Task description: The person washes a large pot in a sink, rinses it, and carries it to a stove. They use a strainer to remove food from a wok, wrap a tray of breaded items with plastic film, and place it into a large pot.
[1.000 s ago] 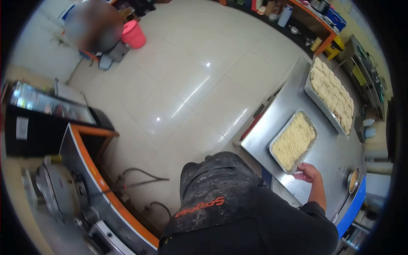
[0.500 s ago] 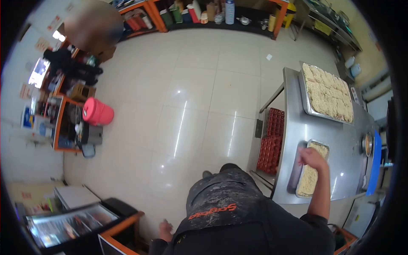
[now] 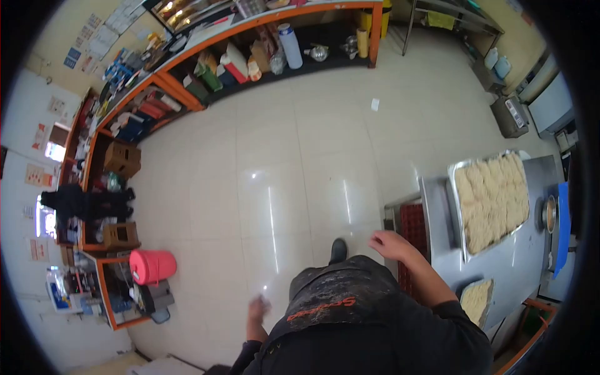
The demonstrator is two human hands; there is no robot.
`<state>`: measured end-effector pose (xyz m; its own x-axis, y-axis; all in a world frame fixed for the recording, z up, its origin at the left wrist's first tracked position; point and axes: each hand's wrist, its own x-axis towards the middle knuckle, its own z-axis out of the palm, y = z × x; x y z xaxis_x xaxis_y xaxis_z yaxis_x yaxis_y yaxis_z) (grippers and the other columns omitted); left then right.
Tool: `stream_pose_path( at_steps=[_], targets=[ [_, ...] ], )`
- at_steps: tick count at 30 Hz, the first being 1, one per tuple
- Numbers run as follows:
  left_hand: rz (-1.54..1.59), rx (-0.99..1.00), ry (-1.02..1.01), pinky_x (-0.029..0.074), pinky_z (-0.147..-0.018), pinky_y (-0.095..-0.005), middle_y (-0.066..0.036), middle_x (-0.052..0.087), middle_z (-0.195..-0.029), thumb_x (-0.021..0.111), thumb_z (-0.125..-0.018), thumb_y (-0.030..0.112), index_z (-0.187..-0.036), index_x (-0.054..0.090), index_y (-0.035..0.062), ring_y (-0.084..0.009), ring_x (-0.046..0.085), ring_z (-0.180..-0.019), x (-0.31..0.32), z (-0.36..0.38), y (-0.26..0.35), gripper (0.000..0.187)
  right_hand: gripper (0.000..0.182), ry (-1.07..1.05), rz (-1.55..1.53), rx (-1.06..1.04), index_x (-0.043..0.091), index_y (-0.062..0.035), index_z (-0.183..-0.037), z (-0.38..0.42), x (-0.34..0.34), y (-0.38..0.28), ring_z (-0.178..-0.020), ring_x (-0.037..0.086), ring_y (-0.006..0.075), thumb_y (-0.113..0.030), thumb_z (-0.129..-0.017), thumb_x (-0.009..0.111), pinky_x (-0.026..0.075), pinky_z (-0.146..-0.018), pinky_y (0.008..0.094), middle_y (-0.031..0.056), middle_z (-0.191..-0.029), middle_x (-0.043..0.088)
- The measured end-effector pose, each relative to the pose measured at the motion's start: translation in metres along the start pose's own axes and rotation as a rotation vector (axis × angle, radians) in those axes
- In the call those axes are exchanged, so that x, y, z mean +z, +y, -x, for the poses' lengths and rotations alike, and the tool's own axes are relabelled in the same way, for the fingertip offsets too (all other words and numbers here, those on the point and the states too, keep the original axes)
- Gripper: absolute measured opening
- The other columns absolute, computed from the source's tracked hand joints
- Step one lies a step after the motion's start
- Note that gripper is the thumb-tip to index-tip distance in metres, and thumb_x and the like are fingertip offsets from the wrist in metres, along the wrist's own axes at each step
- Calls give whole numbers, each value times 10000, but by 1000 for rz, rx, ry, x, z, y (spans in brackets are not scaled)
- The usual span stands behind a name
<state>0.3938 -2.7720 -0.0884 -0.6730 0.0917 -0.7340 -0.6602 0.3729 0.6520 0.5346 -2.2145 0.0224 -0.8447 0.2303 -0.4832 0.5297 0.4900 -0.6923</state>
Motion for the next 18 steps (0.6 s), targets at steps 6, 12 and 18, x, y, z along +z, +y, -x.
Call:
stream_pose_path(
  at_steps=[6,12,18],
  targets=[
    [-292,-378,5,513,-576,-320,-83,631,-849,515,-986,315,-1046,571,56,-198,634,-731,75,-59,43,272,325,166,25,-147,647,-14,-975,-215,-158,-64,-829,652,343,-330,-923,597,512,-740,427,179,-890,674],
    [-336,-392,19,490,-515,-316,-76,623,-813,504,-983,291,-979,570,72,-188,611,-652,121,-205,192,229,374,115,126,102,682,-35,-908,-406,-200,64,-797,661,330,-398,-908,589,522,-745,431,186,-821,681],
    [-84,9,84,467,-454,-312,-70,614,-777,494,-979,267,-912,568,88,-178,588,-573,195,-432,458,205,466,-423,130,709,697,-15,-1073,-445,-253,246,-943,648,299,-434,-880,631,514,-834,450,165,-1076,679]
  ],
)
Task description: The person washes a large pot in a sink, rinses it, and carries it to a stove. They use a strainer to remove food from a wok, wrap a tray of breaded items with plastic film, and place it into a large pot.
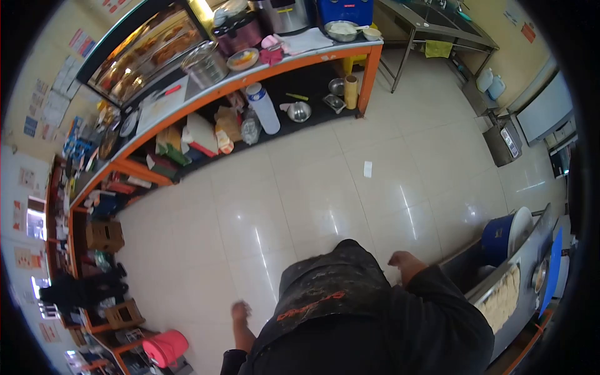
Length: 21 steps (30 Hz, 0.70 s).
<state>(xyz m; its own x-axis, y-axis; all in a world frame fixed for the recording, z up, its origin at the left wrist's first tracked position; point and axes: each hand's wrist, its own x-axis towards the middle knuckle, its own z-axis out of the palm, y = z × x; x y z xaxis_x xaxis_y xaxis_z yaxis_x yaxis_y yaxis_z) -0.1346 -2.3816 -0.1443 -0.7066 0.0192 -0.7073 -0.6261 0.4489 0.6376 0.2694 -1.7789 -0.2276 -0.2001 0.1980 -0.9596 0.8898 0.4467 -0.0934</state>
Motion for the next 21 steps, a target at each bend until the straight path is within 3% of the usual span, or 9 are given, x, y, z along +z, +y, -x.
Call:
stream_pose_path(
  at_steps=[1,4,5,7,8,13,16,19,21],
  targets=[
    [-76,65,38,476,-473,-306,-64,632,-823,489,-985,268,-1006,575,72,-159,606,-622,28,-30,77,215,497,4,-49,-6,678,-35,-1164,-4,-20,11,-1153,608,332,-431,-871,616,487,-960,445,192,-1235,641],
    [-253,378,15,499,-692,-334,-82,645,-1029,487,-987,277,-1207,558,78,-184,622,-850,107,-72,270,305,483,115,-311,192,695,40,-1012,-25,-117,-9,-690,679,249,-424,-884,657,554,-671,431,182,-930,704],
    [-245,421,36,498,-701,-342,-81,644,-1030,498,-981,267,-1205,557,74,-184,620,-858,144,-61,328,302,496,89,-338,217,688,39,-1049,-42,-151,-14,-832,657,294,-423,-872,646,535,-762,429,219,-1016,678],
    [-199,406,117,471,-620,-270,-61,655,-963,489,-974,192,-1157,581,73,-134,610,-794,190,-88,369,237,533,73,-405,228,673,35,-1122,-98,-246,-34,-1116,613,385,-420,-849,625,497,-943,424,292,-1186,626],
    [-263,365,64,485,-638,-302,-66,654,-970,482,-959,184,-1179,567,66,-157,618,-800,205,-114,375,264,513,524,-92,-21,684,41,-1043,-178,-259,-24,-971,674,383,-442,-877,634,540,-844,441,235,-1063,687],
    [-698,-62,-58,518,-548,-324,-124,692,-937,503,-931,134,-1251,558,17,-202,658,-711,267,-109,395,345,663,765,-402,-86,509,51,-1293,-330,-523,-132,-1203,537,417,-371,-811,679,458,-1020,443,279,-1255,576],
    [-664,-280,41,521,-563,-338,-138,689,-950,499,-937,148,-1265,542,19,-218,661,-723,304,-89,417,355,696,779,-448,-166,392,0,-1405,-297,-698,-207,-1233,506,398,-288,-839,677,445,-1031,475,231,-1398,453],
    [-601,-454,116,524,-578,-352,-153,686,-964,495,-943,162,-1280,526,22,-234,664,-734,341,-68,446,367,702,1033,-284,-192,348,-34,-1439,-417,-794,-222,-1198,520,373,-223,-840,662,455,-1012,472,182,-1418,434],
    [-544,-553,163,526,-588,-361,-163,684,-972,492,-946,171,-1290,515,23,-245,666,-742,364,-53,458,374,591,823,-184,-129,455,-51,-1375,-443,-850,-217,-1278,489,349,-306,-868,622,418,-1054,458,175,-1423,473]
  ],
)
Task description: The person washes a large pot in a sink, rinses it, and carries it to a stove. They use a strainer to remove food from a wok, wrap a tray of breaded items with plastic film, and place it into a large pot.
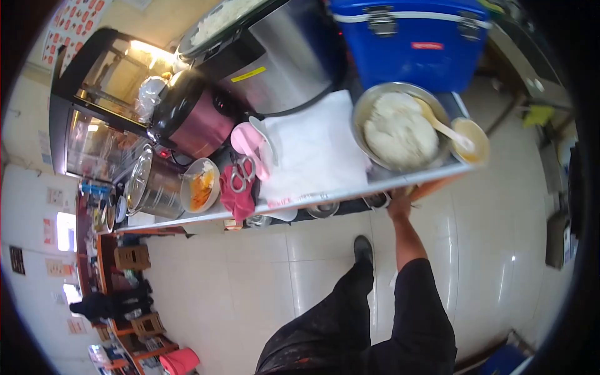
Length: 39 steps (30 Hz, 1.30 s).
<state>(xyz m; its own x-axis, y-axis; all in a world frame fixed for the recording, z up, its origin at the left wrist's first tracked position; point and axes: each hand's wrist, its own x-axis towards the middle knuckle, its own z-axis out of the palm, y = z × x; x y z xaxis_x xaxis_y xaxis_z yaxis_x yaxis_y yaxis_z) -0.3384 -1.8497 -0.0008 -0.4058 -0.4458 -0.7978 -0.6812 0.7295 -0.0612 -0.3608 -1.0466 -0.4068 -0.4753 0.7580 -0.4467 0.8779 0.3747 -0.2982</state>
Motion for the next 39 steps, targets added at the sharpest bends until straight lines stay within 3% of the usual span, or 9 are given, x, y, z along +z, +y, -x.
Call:
stream_pose_path(
  at_steps=[1,2,10,14,16,24,30,34,39],
  targets=[
    [30,-51,3,528,-594,-365,-168,683,-977,490,-948,176,-1294,510,24,-251,667,-746,5,13,3,378,501,-15,184,-94,550,-63,-1313,-32,10,12,-1304,485,328,-328,-891,589,401,-1073,451,178,-1408,508],
    [61,-95,2,529,-599,-370,-172,682,-981,489,-950,180,-1299,504,25,-256,668,-750,12,24,5,383,421,213,-56,12,618,-83,-1238,-46,30,22,-1218,560,320,-334,-901,586,439,-1029,450,172,-1292,602],
    [328,-313,-37,537,-639,-406,-211,674,-1016,477,-965,217,-1338,461,30,-299,677,-781,67,105,-36,417,372,125,301,-184,652,-96,-1167,-65,18,59,-1131,610,329,-336,-886,617,484,-957,456,168,-1188,651],
    [551,-367,-67,541,-660,-425,-231,670,-1034,472,-973,235,-1357,440,33,-321,681,-797,98,132,-93,436,348,334,391,-443,669,-102,-1132,-34,40,106,-1087,635,334,-337,-878,633,506,-921,460,165,-1136,676],
    [684,-410,-76,543,-670,-434,-240,668,-1042,469,-977,245,-1367,429,35,-332,683,-804,115,140,-128,445,242,-77,412,-188,699,-95,-994,53,-53,36,-952,677,359,-287,-847,681,542,-814,471,157,-1000,708],
    [1030,-315,-160,551,-627,-433,-218,680,-1007,503,-956,199,-1376,411,35,-312,677,-757,282,125,-259,460,419,-190,605,-240,694,-79,-1013,201,-88,58,-972,688,334,-297,-690,846,552,-825,448,183,-1045,698],
    [1553,-422,97,507,-517,-359,-145,669,-938,508,-967,223,-1254,489,17,-243,664,-647,459,179,-334,354,422,-417,396,-562,676,-35,-1016,317,-71,12,-902,711,264,-206,-685,873,577,-721,437,172,-1012,703],
    [1848,-566,285,501,-534,-334,-133,674,-956,512,-978,255,-1230,520,28,-217,672,-679,460,234,-336,339,400,-584,674,-661,675,-31,-1007,431,-28,-92,-879,706,269,-204,-698,862,568,-712,443,154,-972,708],
    [1917,-460,449,498,-571,-304,-105,672,-945,536,-981,310,-1216,553,22,-184,644,-686,427,199,-385,372,462,-446,1014,-1339,709,-19,-1000,650,5,-191,-998,663,364,-383,-732,803,526,-837,450,197,-1059,692]
  ],
)
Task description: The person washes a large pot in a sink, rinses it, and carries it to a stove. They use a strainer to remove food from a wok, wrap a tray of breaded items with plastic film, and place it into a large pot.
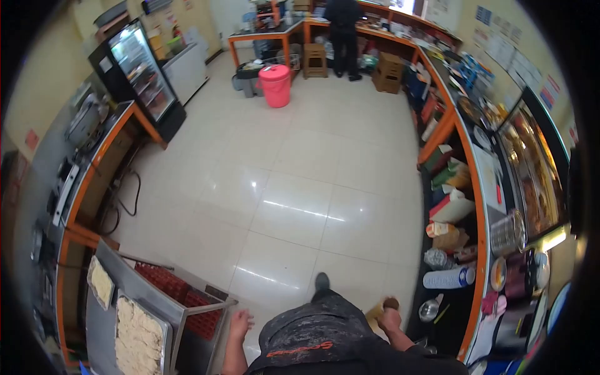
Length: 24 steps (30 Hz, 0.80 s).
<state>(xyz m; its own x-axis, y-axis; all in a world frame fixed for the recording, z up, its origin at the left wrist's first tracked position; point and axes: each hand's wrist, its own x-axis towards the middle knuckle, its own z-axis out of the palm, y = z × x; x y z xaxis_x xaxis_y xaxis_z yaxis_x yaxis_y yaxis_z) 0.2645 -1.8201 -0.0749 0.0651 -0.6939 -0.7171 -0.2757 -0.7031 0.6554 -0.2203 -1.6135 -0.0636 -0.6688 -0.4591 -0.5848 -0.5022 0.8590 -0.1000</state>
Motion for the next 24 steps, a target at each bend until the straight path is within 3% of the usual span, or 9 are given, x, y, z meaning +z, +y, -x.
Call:
stream_pose_path(
  at_steps=[3,6,8,11,13,15,18,20,24],
  targets=[
    [12,118,-85,508,-624,-304,-94,665,-940,534,-988,323,-1183,576,11,-177,625,-715,14,-50,61,370,277,275,82,-545,698,-62,-900,-15,-48,-114,-853,639,400,-282,-742,756,511,-737,493,187,-878,660],
    [-166,175,-222,524,-710,-347,-136,650,-1064,481,-1005,411,-1277,533,14,-209,644,-798,33,-105,113,483,260,364,171,-1085,679,-62,-855,-25,-132,-237,-782,613,388,-281,-744,763,508,-699,471,148,-783,619],
    [-112,47,-333,523,-762,-384,-176,605,-1184,397,-1005,520,-1371,461,35,-246,649,-859,37,-123,161,611,247,371,18,-1366,662,-55,-806,-29,-180,-321,-754,603,371,-252,-725,786,493,-676,467,130,-749,598],
    [318,-25,-281,519,-808,-433,-232,500,-1362,233,-953,723,-1511,294,93,-315,643,-966,15,-164,192,844,266,189,-51,-1524,648,-47,-781,-19,-234,-450,-726,585,355,-231,-695,818,486,-668,433,121,-733,583],
    [587,-110,-66,519,-812,-450,-232,485,-1377,240,-886,813,-1515,277,103,-342,621,-1010,-18,-160,214,949,273,20,-156,-1602,656,-43,-792,-2,-260,-532,-704,573,334,-198,-660,838,472,-658,392,127,-716,562],
    [921,-69,7,516,-824,-439,-218,479,-1388,259,-875,822,-1495,302,94,-346,613,-1032,-58,-147,232,957,280,-180,-242,-1751,674,-20,-864,-8,-269,-603,-754,606,257,-201,-717,829,480,-693,334,97,-773,604],
    [1426,278,-49,507,-850,-433,-180,499,-1384,279,-877,814,-1464,358,100,-326,601,-1073,-115,-96,254,927,310,-771,-680,-1463,663,3,-1003,-3,-241,-690,-873,630,198,-189,-793,786,491,-772,324,84,-923,656],
    [1602,524,90,498,-870,-434,-145,514,-1382,290,-883,802,-1447,393,116,-306,590,-1110,-143,-62,268,894,352,-1094,-761,-1440,629,18,-1092,21,-210,-749,-944,623,192,-191,-833,747,493,-827,333,88,-1030,650],
    [1783,847,445,421,-1032,-457,-106,527,-1398,336,-928,715,-1424,448,124,-278,506,-1283,-190,-38,260,780,390,-1514,-557,-1270,580,16,-1188,74,-128,-847,-1022,617,205,-202,-879,678,494,-882,368,117,-1149,632]
  ],
)
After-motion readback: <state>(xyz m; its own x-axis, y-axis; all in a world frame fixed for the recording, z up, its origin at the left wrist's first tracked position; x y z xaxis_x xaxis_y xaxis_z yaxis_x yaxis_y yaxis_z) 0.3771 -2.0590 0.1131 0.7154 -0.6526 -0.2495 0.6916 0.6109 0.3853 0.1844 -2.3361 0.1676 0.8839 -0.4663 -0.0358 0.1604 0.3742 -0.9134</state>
